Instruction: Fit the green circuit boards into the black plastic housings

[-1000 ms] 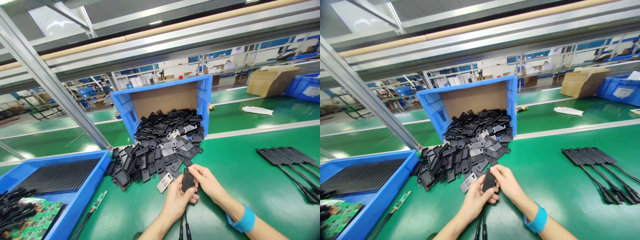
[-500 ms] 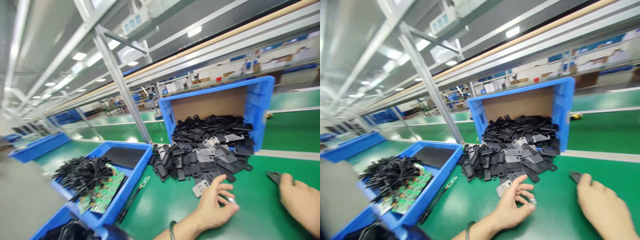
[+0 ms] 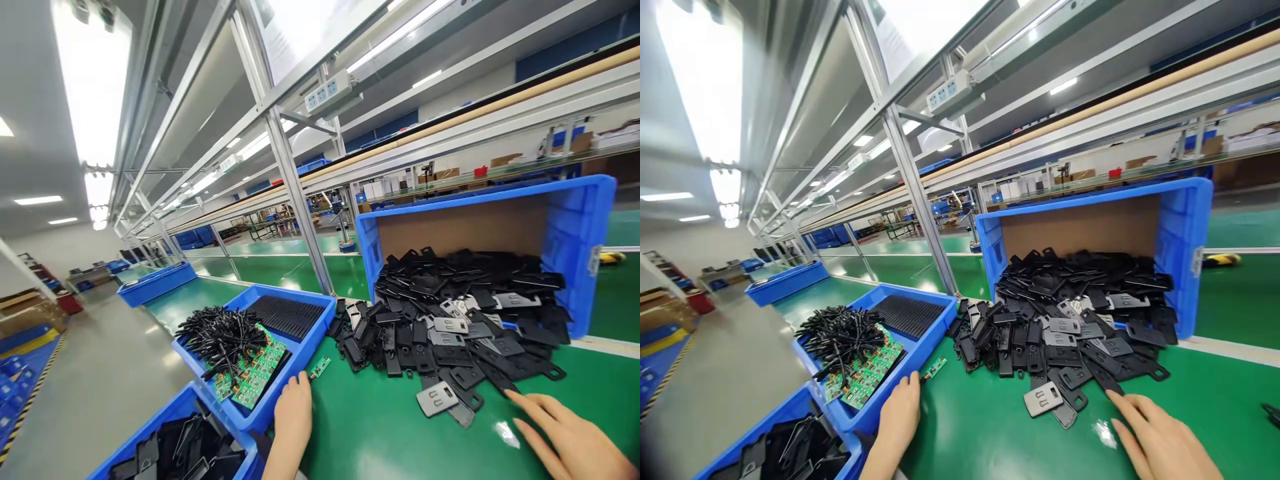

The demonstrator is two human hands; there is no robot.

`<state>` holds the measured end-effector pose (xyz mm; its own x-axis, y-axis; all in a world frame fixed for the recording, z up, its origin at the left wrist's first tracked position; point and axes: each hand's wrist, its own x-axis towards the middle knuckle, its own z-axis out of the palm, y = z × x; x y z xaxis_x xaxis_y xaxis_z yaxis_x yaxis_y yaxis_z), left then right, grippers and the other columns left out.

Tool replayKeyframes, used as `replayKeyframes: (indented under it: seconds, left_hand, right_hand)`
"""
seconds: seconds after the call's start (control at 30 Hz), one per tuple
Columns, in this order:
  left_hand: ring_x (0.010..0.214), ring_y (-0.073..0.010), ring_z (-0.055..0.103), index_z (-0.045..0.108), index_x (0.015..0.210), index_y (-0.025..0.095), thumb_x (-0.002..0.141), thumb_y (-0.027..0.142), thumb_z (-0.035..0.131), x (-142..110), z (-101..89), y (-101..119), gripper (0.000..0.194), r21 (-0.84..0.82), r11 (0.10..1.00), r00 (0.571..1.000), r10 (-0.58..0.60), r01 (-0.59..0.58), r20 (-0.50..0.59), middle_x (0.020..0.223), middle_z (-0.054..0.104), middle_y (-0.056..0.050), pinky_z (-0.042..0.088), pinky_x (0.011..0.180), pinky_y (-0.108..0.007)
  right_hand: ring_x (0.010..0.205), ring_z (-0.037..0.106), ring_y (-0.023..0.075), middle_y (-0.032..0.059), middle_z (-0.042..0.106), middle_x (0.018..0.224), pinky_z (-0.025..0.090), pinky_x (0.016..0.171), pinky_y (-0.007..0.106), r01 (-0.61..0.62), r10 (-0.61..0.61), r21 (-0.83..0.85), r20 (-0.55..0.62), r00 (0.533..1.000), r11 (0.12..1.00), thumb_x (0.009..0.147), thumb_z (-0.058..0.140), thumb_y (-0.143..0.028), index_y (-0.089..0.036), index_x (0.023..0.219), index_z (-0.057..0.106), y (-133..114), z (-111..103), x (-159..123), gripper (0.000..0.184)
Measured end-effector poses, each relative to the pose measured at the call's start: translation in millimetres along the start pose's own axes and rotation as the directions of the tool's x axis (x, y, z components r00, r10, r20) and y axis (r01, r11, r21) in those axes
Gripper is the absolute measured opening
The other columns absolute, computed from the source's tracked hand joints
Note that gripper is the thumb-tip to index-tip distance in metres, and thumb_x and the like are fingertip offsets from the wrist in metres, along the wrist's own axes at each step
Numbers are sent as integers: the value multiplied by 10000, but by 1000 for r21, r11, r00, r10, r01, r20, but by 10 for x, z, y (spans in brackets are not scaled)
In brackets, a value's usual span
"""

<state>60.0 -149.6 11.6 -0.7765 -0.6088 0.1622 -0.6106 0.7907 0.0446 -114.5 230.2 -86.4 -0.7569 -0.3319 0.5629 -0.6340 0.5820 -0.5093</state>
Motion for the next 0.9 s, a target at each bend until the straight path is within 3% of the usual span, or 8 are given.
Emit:
replayKeyframes:
  seconds: [0.17,0.27,0.33,0.4,0.5,0.6,0.7,0.9]
  left_hand:
    - [793,-205,618,517,1007,166,888,173,354,-211,-33,108,202,-393,908,988,113,-146,-106,931,592,-80,499,719,-327]
    - [726,-181,612,505,1026,191,877,377,469,-361,-257,557,241,-841,512,944,330,-176,4,919,598,-62,513,641,-285]
    - [858,-195,625,512,1075,191,877,393,491,-374,-363,864,284,-940,306,810,583,-151,59,1045,598,-90,522,730,-288]
    - [890,-188,615,544,1073,198,882,336,492,-246,-371,1084,240,-867,395,773,634,-303,18,1065,603,-83,510,759,-278]
    - [978,-246,560,557,1088,153,862,245,495,175,-229,1208,252,-476,735,873,450,-482,-190,1069,586,-120,452,876,-383]
    - [986,-340,524,612,866,109,780,224,588,588,-93,1182,145,-370,825,903,364,-426,-229,958,580,-164,403,876,-488]
    - [881,-298,544,561,674,153,750,188,577,748,-122,1171,85,-357,836,905,345,-416,-248,854,565,-113,422,817,-434]
    - [870,-211,555,539,826,182,820,257,480,458,-274,1570,95,-584,627,852,449,-516,-270,949,566,-62,431,820,-354]
  right_hand:
    - [890,640,236,68,661,969,552,778,327,-192,74,274,390,918,943,860,463,-548,-249,1020,678,-585,-74,-30,401]
    - [1002,606,260,90,652,1030,502,907,384,-422,108,501,540,835,756,841,476,-612,-231,1128,624,-833,-72,-55,499]
    - [1065,580,271,114,616,1132,471,955,416,-561,131,668,580,804,488,797,499,-673,-224,1260,509,-894,-63,-72,645]
    - [1057,581,256,124,589,1174,476,946,414,-617,179,766,591,786,181,796,486,-694,-223,1306,420,-900,-84,-59,697]
    - [774,589,162,79,627,958,530,709,288,-597,297,802,569,767,3,852,465,-639,-202,1090,514,-883,-194,30,500]
    - [499,335,74,-1,545,711,310,413,166,-586,383,801,508,771,118,829,515,-635,-186,828,498,-868,-333,146,449]
    - [465,176,60,-44,443,641,143,390,166,-601,420,758,473,775,255,793,511,-674,-188,771,445,-830,-418,222,491]
    - [588,407,125,-8,453,696,361,518,239,-373,337,534,168,926,759,829,499,-508,-185,847,569,-670,-433,239,331]
